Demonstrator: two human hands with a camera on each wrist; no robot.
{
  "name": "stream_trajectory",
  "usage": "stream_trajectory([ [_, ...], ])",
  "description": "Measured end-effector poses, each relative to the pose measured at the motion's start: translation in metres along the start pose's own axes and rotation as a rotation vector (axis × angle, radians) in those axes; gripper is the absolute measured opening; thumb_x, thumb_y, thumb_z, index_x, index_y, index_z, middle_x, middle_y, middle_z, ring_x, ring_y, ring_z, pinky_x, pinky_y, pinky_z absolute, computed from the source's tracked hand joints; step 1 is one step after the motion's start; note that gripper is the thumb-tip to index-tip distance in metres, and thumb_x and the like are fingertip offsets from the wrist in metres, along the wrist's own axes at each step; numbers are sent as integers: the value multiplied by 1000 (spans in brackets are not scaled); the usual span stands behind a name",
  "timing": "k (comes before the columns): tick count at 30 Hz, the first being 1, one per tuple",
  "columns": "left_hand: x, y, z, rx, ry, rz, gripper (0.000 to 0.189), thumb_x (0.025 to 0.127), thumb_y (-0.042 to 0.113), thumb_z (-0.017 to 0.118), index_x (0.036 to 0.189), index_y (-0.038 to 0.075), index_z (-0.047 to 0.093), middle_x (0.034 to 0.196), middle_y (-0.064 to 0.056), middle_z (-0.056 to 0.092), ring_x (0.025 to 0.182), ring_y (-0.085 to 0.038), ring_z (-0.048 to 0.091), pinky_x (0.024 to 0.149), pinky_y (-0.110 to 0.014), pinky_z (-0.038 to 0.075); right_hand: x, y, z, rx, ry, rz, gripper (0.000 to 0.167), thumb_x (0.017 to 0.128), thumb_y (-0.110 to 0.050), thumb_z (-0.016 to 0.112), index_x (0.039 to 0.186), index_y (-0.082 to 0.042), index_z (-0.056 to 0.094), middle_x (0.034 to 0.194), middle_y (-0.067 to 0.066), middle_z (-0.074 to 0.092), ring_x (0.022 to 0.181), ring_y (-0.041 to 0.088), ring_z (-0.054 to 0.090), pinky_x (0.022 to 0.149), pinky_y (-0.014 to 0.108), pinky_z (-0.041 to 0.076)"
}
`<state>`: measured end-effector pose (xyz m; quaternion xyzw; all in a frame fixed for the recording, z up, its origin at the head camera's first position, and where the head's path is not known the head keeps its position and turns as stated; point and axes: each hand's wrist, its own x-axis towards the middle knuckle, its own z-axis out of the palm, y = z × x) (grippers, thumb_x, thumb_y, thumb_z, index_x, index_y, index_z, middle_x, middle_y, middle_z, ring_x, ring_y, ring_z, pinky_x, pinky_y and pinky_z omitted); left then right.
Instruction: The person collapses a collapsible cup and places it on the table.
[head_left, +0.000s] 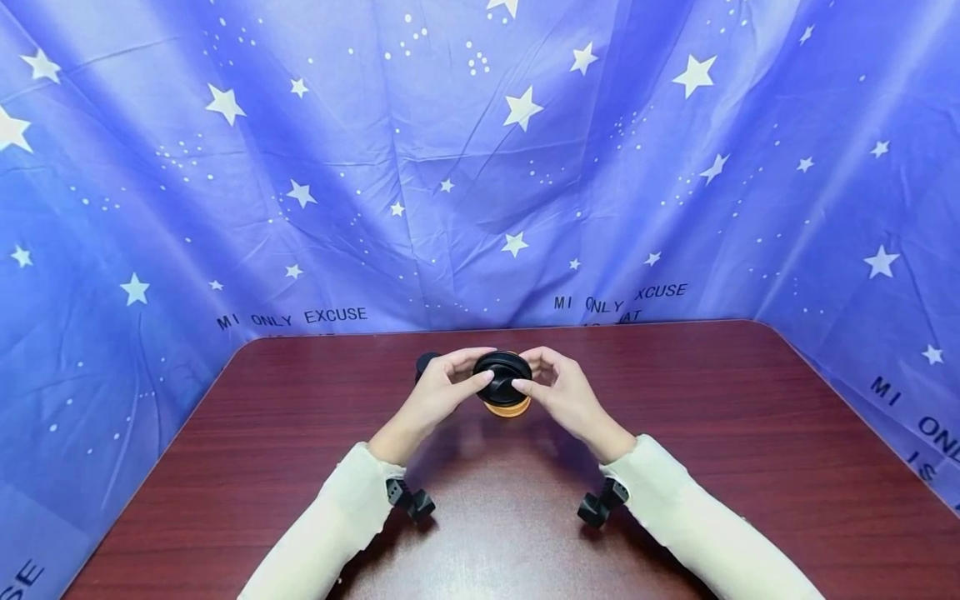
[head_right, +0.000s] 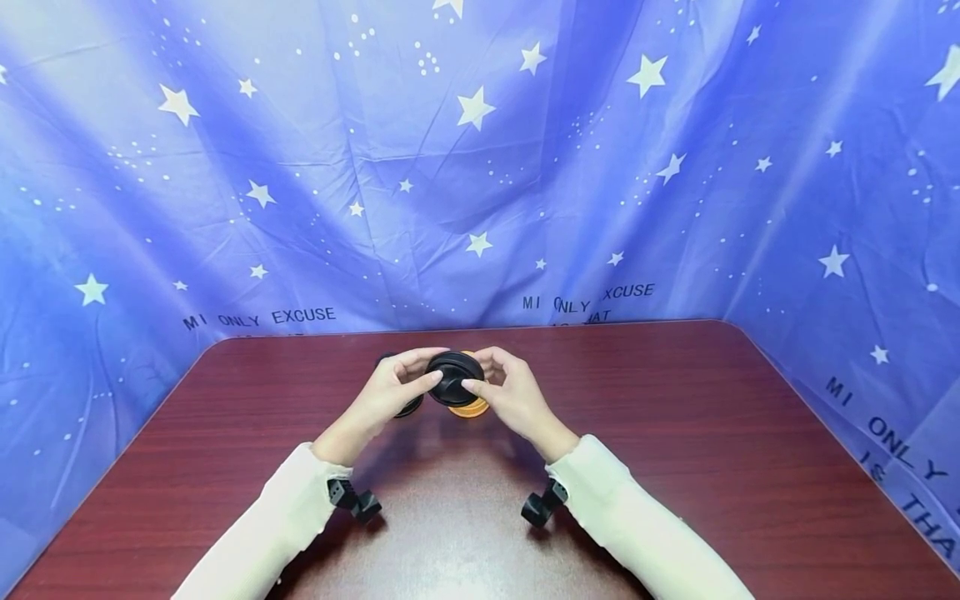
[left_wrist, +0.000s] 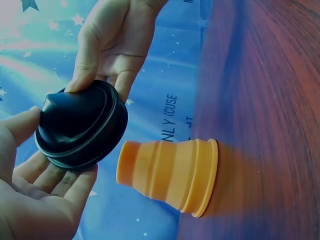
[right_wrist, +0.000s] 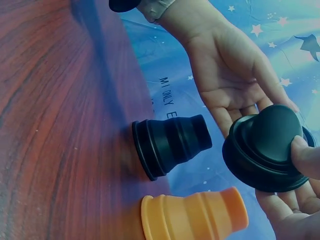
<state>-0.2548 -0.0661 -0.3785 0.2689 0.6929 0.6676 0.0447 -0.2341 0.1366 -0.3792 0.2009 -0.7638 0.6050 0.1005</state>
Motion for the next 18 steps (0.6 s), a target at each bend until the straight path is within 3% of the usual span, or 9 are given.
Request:
stream_trajectory([
  [9, 1, -1, 1, 9, 18, 45, 32, 88, 2, 63, 119, -7, 59, 111, -24, 65, 96, -12, 64, 82, -25, 52, 0, 1, 2, 19, 12, 14, 26, 80, 5, 69, 105, 9, 60, 88, 16, 64, 78, 10, 58, 74, 21, 47],
  [18, 2, -5, 1, 46, 85, 37, 31, 87, 2, 66, 116, -8, 62, 107, -24, 66, 93, -11, 65, 81, -23, 52, 1, 5, 6, 67, 12, 70, 29, 80, 6, 68, 107, 12, 59, 89, 15, 64, 77, 11, 59, 70, 19, 48],
])
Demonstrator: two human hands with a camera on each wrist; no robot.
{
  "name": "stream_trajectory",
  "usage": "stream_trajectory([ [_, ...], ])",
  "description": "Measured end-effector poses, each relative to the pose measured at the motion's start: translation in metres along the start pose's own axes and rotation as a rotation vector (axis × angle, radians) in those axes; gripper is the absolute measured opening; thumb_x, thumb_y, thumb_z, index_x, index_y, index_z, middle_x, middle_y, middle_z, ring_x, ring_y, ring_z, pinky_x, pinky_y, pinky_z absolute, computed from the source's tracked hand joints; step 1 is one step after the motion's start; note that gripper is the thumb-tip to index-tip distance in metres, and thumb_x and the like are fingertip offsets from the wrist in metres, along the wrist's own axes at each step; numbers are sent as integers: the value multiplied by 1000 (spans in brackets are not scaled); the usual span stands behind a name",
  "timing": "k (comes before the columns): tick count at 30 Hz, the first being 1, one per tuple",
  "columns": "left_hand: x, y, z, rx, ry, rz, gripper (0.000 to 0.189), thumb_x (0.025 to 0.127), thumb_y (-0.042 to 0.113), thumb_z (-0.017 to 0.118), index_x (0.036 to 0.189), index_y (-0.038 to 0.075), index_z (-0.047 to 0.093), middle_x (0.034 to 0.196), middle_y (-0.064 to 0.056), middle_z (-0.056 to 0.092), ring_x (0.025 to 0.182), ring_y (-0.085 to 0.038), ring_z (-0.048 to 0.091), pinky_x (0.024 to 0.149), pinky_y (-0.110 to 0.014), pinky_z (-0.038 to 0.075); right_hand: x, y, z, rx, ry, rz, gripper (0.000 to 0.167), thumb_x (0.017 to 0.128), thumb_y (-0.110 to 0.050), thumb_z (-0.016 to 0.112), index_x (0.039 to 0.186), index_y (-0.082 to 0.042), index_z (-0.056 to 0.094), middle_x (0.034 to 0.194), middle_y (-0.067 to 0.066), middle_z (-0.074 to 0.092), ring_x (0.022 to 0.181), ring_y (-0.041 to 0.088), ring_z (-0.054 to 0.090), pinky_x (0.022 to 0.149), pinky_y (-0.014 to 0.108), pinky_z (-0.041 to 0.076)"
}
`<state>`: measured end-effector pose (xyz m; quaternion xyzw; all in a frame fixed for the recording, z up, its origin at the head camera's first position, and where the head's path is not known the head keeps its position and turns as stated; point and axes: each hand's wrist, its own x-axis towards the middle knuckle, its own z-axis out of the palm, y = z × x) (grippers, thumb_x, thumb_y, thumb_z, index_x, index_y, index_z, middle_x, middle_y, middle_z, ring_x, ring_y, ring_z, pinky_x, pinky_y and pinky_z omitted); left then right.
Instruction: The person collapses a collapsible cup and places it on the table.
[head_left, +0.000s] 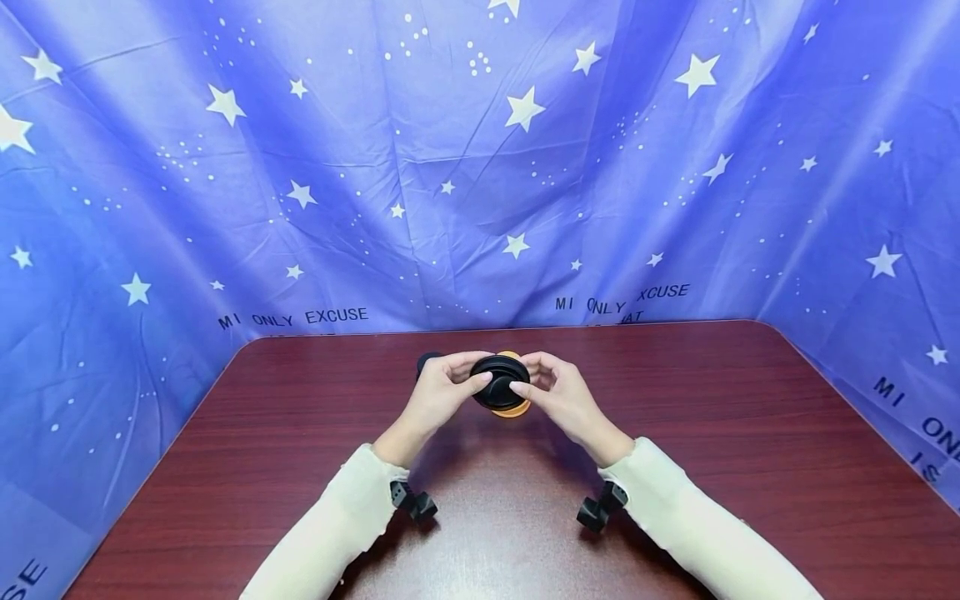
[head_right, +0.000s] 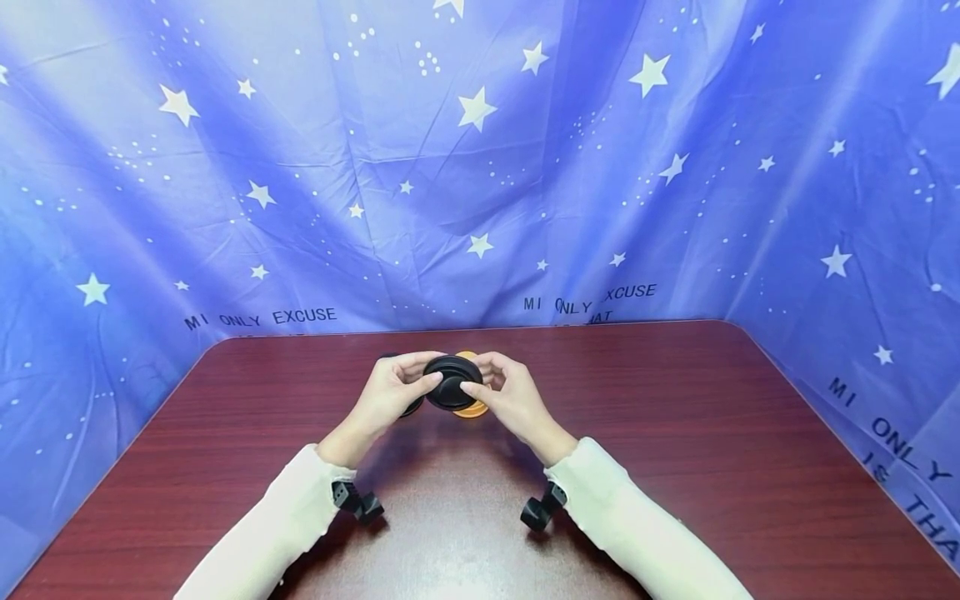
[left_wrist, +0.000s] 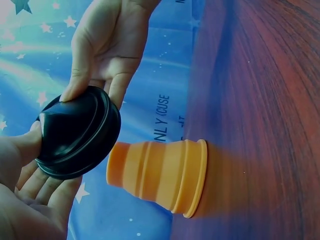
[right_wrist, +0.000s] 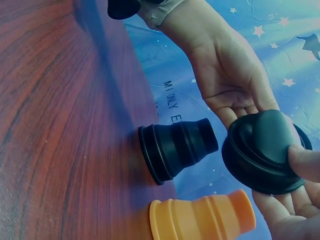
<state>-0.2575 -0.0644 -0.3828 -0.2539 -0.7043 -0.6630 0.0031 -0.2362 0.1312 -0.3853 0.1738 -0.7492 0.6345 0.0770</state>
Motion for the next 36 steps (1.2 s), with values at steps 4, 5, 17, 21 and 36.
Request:
stream_trajectory([
  [4, 0, -1, 0, 29, 17, -23, 32, 87, 2, 65, 117, -7, 62, 109, -23, 66, 95, -15, 65, 81, -22, 52, 0, -1, -1, 7, -22, 17, 30, 81, 3, 69, 108, 11, 59, 92, 17, 65, 78, 10, 61, 71, 20, 49],
  [5, 0, -1, 1, 33, 16, -30, 32, 87, 2, 65, 118, -8, 61, 110, -23, 65, 96, -16, 65, 81, -22, 51, 0, -1, -2, -5, -30, 12, 31, 81, 1, 70, 109, 10, 60, 94, 18, 65, 79, 11, 61, 71, 20, 49],
  [17, -7, 27, 5, 72, -56, -69, 34, 88, -3, 61, 119, -15, 56, 114, -27, 61, 106, -29, 61, 86, -26, 50, 4, -8, -1, -169, -127, -66, 36, 82, -7, 72, 114, 5, 62, 99, 15, 68, 84, 12, 63, 75, 23, 52],
  [21, -7, 29, 5, 81, -57, -105, 35, 88, -2, 62, 120, -14, 56, 116, -25, 61, 107, -29, 60, 87, -26, 50, 3, -8, 1, -212, -101, -79, 32, 80, -6, 73, 109, 6, 63, 90, 14, 68, 76, 9, 61, 68, 22, 52],
  [36, 0, 1, 0, 44, 4, -99, 37, 95, 14, 56, 129, -2, 55, 121, -18, 62, 106, -15, 60, 92, -27, 47, 4, -7, 5, -48, 31, -43, 27, 81, 4, 68, 107, 8, 60, 88, 17, 65, 73, 9, 60, 66, 19, 49],
])
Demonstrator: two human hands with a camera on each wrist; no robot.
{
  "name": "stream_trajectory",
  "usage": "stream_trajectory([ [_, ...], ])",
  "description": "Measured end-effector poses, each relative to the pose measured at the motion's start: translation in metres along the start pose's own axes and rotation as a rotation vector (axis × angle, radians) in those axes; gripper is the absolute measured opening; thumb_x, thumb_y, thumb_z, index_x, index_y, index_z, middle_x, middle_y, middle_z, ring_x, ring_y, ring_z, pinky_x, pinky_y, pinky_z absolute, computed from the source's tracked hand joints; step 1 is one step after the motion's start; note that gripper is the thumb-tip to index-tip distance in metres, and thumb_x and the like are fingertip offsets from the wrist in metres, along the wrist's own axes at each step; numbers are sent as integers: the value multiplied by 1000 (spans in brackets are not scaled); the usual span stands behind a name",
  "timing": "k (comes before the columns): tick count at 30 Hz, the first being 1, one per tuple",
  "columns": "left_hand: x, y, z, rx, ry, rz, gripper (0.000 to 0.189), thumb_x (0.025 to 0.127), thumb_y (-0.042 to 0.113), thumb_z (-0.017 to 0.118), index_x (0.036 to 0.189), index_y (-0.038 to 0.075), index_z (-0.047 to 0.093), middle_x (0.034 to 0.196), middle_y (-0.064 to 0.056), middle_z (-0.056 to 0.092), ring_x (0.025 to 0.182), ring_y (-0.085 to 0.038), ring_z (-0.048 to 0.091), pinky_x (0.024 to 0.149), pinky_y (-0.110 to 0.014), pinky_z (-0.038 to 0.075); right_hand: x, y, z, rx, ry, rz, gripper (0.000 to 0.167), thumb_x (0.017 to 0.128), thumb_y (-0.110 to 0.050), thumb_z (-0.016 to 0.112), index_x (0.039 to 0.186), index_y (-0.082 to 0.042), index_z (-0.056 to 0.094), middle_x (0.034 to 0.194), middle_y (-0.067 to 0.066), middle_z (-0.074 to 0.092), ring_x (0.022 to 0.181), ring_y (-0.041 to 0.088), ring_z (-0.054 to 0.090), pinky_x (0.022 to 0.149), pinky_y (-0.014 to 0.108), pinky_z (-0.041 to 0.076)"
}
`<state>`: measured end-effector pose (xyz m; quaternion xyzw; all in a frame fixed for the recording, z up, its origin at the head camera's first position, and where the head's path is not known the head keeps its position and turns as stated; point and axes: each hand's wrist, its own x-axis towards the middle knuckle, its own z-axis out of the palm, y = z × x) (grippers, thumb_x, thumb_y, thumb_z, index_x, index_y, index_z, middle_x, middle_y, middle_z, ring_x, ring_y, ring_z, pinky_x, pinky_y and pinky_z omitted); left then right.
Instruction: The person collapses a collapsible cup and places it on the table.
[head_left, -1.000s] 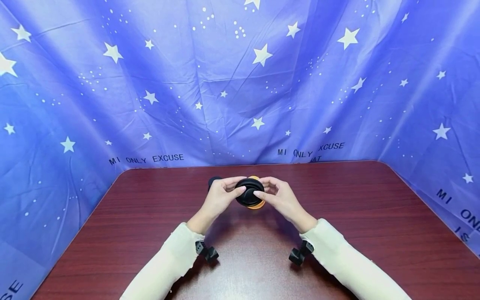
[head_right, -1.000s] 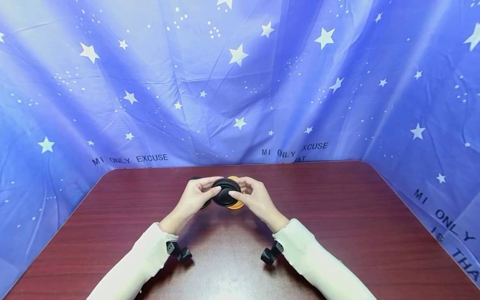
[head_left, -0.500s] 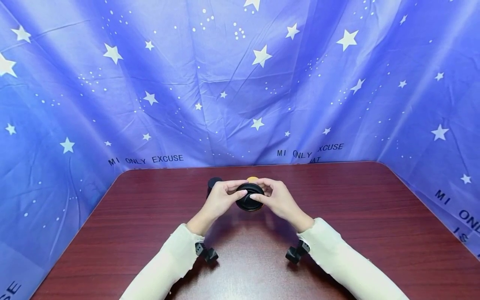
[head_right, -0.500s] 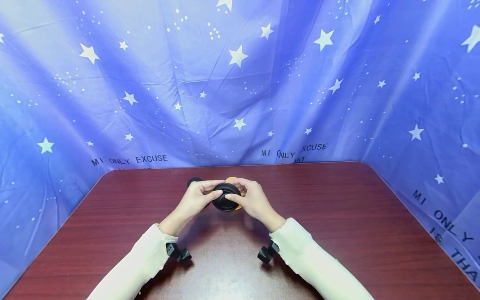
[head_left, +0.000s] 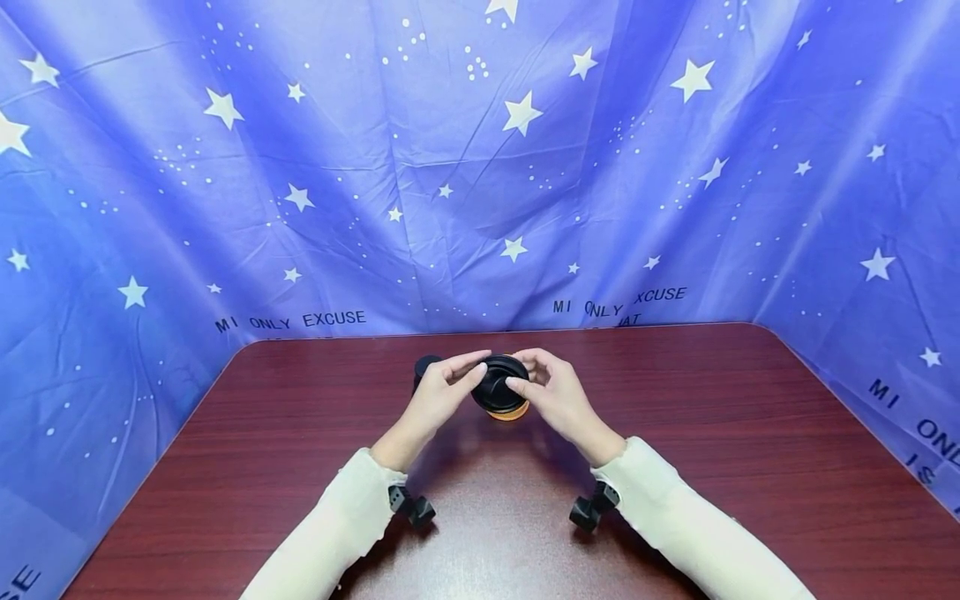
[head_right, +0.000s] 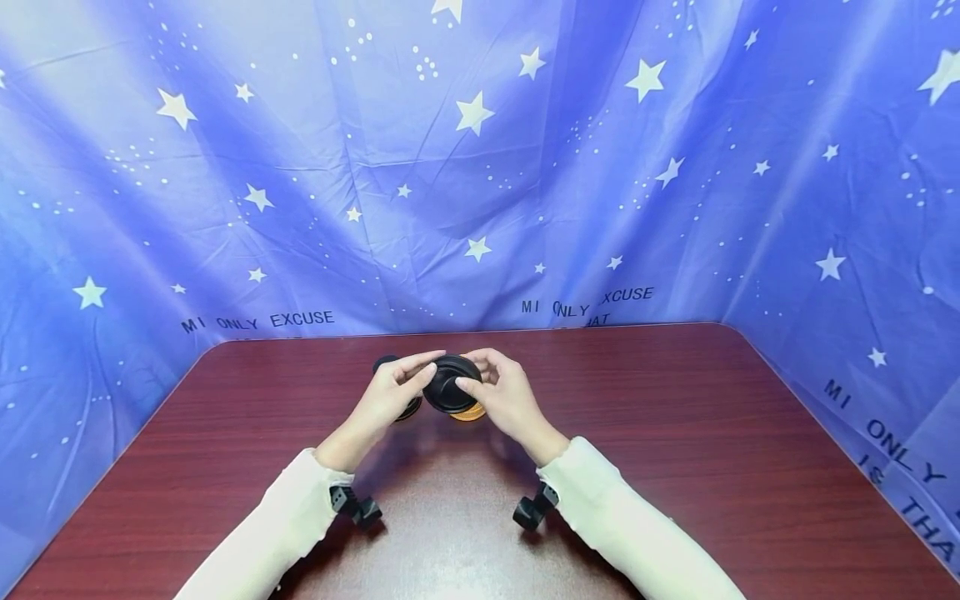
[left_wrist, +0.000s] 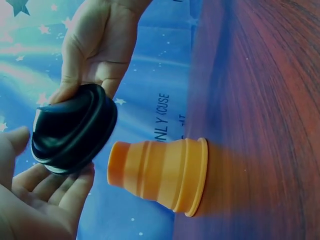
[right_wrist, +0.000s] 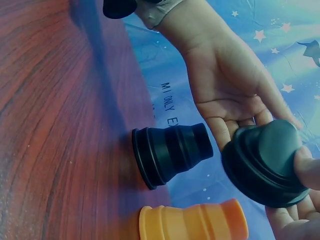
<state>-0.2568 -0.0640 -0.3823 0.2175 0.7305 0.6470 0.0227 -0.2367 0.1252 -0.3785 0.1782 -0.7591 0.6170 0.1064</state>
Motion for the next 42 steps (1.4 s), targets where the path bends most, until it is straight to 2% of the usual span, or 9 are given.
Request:
stream_trajectory([
  [5, -1, 1, 1, -53, -1, 28, 37, 93, 11, 59, 128, -3, 55, 117, -23, 62, 96, -12, 64, 85, -26, 51, 0, -1, 1, 67, 35, 17, 27, 83, 6, 66, 108, 9, 58, 88, 16, 63, 74, 8, 61, 65, 18, 48],
  [11, -1, 1, 3, -71, 57, 73, 32, 89, 1, 61, 119, -10, 59, 107, -29, 64, 84, -6, 66, 77, -21, 52, -2, 0, 4, 71, 37, 14, 26, 83, 5, 66, 107, 10, 58, 87, 16, 63, 72, 8, 60, 65, 18, 49],
  [21, -2, -1, 6, -81, 120, 105, 27, 88, 1, 64, 111, -13, 62, 101, -29, 65, 81, -4, 66, 74, -21, 53, -3, 0, 6, 48, 36, -24, 26, 82, 2, 69, 106, 8, 58, 88, 18, 63, 72, 9, 59, 66, 19, 49],
  [32, -2, 1, 2, -93, 32, 72, 31, 88, 2, 63, 117, -9, 61, 106, -26, 65, 88, -10, 66, 78, -25, 53, -1, -1, -1, 40, 18, -66, 26, 79, 2, 72, 103, 8, 61, 88, 21, 65, 76, 7, 60, 69, 18, 49],
  [38, -1, 1, 1, -93, 3, 73, 31, 87, 5, 66, 116, -7, 63, 106, -23, 67, 92, -13, 66, 80, -26, 53, -1, -2, -4, 69, 5, -55, 27, 78, 3, 73, 102, 10, 61, 88, 18, 64, 80, 7, 60, 72, 18, 52],
  [42, -1, 2, -1, -59, -24, 61, 31, 87, 6, 67, 116, -5, 64, 107, -20, 67, 93, -13, 66, 81, -26, 53, -1, -2, -7, 54, -8, -48, 27, 78, 3, 74, 101, 10, 61, 89, 18, 63, 83, 7, 60, 75, 18, 51],
])
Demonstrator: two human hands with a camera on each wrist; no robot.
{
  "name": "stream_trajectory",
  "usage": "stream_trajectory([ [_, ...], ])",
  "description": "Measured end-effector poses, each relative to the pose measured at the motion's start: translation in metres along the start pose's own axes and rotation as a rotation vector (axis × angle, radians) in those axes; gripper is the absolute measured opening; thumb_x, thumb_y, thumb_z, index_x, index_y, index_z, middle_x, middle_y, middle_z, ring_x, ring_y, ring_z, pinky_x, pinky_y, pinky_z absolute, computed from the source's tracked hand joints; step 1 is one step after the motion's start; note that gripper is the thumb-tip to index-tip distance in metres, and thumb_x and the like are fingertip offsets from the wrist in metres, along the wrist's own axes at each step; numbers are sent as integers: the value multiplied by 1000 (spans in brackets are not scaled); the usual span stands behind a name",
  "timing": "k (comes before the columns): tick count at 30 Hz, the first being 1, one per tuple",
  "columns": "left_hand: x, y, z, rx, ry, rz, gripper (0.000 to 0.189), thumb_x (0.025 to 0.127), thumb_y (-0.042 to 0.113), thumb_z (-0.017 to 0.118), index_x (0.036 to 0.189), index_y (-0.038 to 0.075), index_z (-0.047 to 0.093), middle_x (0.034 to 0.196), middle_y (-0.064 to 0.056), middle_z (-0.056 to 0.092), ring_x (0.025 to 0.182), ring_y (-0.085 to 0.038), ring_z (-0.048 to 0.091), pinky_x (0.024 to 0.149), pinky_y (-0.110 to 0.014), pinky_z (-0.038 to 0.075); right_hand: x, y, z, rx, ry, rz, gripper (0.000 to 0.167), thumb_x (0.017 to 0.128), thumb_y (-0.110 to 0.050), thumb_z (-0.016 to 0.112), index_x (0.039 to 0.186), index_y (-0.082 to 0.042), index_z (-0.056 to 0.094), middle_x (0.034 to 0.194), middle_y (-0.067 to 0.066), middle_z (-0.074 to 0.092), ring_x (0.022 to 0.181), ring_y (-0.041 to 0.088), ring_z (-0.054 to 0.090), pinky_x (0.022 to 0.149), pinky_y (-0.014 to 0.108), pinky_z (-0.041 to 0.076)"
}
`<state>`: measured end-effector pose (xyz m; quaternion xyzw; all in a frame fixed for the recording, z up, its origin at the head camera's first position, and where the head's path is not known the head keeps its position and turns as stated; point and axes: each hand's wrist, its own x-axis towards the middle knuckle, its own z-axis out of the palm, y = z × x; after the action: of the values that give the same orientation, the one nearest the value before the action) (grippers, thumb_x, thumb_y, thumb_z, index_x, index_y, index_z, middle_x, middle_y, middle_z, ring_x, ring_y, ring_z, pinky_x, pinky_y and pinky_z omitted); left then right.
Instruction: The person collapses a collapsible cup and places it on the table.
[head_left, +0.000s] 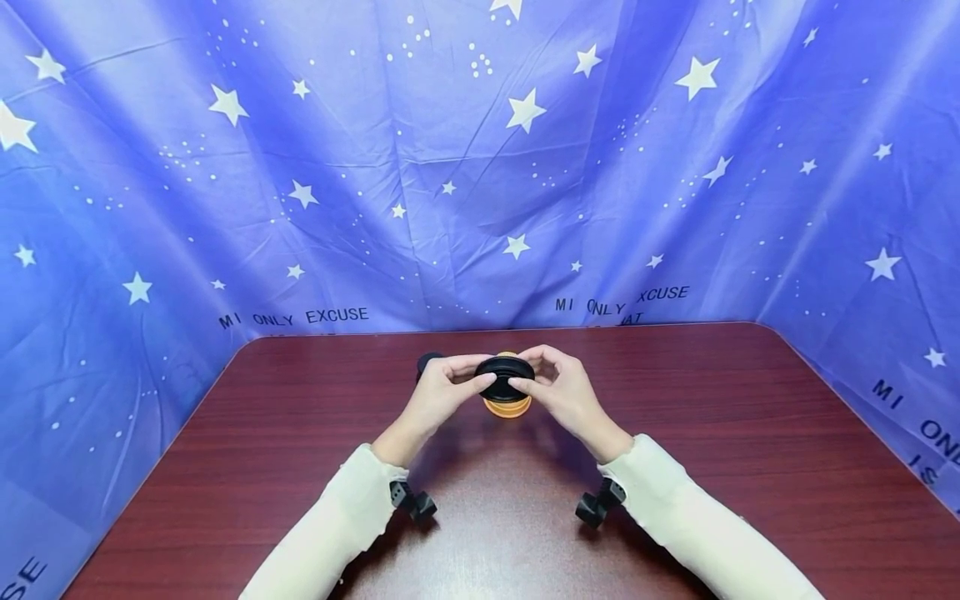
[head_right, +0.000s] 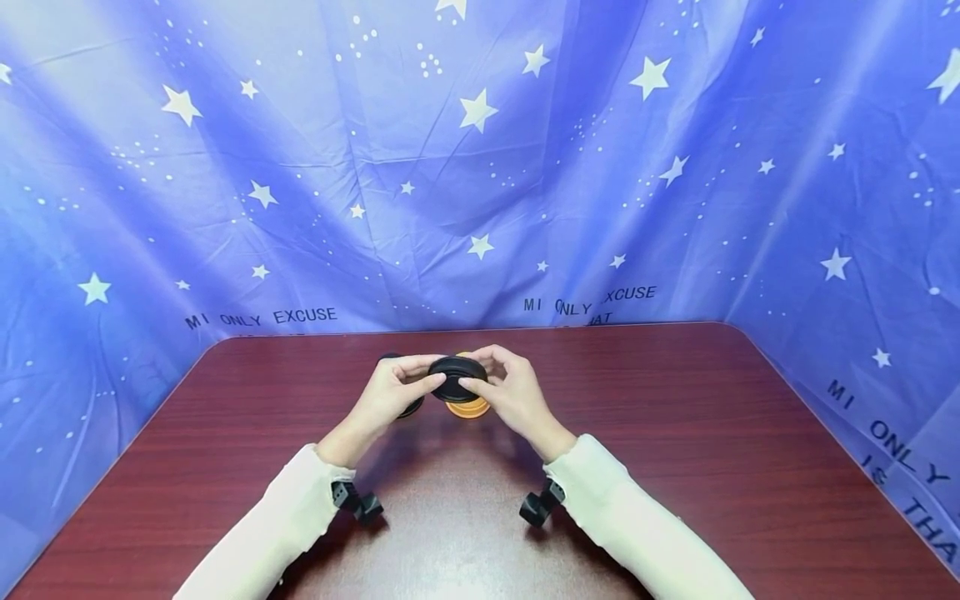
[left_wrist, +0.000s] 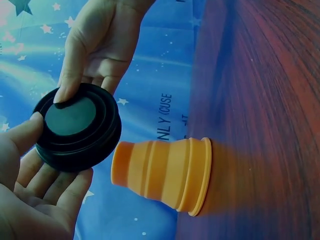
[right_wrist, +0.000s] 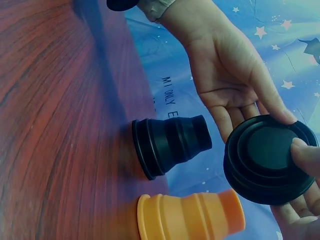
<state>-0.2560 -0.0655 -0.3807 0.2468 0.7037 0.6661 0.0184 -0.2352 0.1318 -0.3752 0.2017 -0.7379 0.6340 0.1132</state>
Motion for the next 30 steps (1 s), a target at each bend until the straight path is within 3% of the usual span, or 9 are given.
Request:
stream_trajectory([
  [12, 0, 9, -3, 25, -93, 39, 33, 90, 7, 63, 119, -8, 61, 119, -21, 62, 103, -14, 62, 86, -24, 50, -4, -3, -4, -45, -99, -161, 22, 78, 8, 71, 97, 4, 62, 96, 17, 64, 90, 10, 63, 82, 26, 52],
  [19, 1, 12, -2, -1, -127, -45, 37, 91, 11, 61, 123, -7, 58, 122, -21, 60, 105, -14, 61, 88, -25, 48, -6, -4, -2, -19, -91, -214, 21, 77, 11, 70, 96, 5, 62, 96, 17, 62, 92, 11, 62, 85, 27, 52],
  [26, -1, 6, 0, -18, -65, -75, 35, 88, 10, 65, 119, -7, 61, 117, -21, 63, 105, -16, 62, 88, -28, 49, -6, 2, -2, -43, -118, -184, 24, 76, 16, 68, 98, 8, 61, 99, 17, 61, 95, 18, 62, 87, 27, 50],
  [30, -2, 4, 2, -34, -6, -66, 36, 85, 10, 69, 117, -6, 63, 116, -19, 64, 104, -16, 62, 86, -26, 50, -4, 3, -3, -75, -142, -172, 35, 75, 13, 70, 108, 8, 59, 108, 23, 62, 103, 28, 60, 92, 36, 48],
])
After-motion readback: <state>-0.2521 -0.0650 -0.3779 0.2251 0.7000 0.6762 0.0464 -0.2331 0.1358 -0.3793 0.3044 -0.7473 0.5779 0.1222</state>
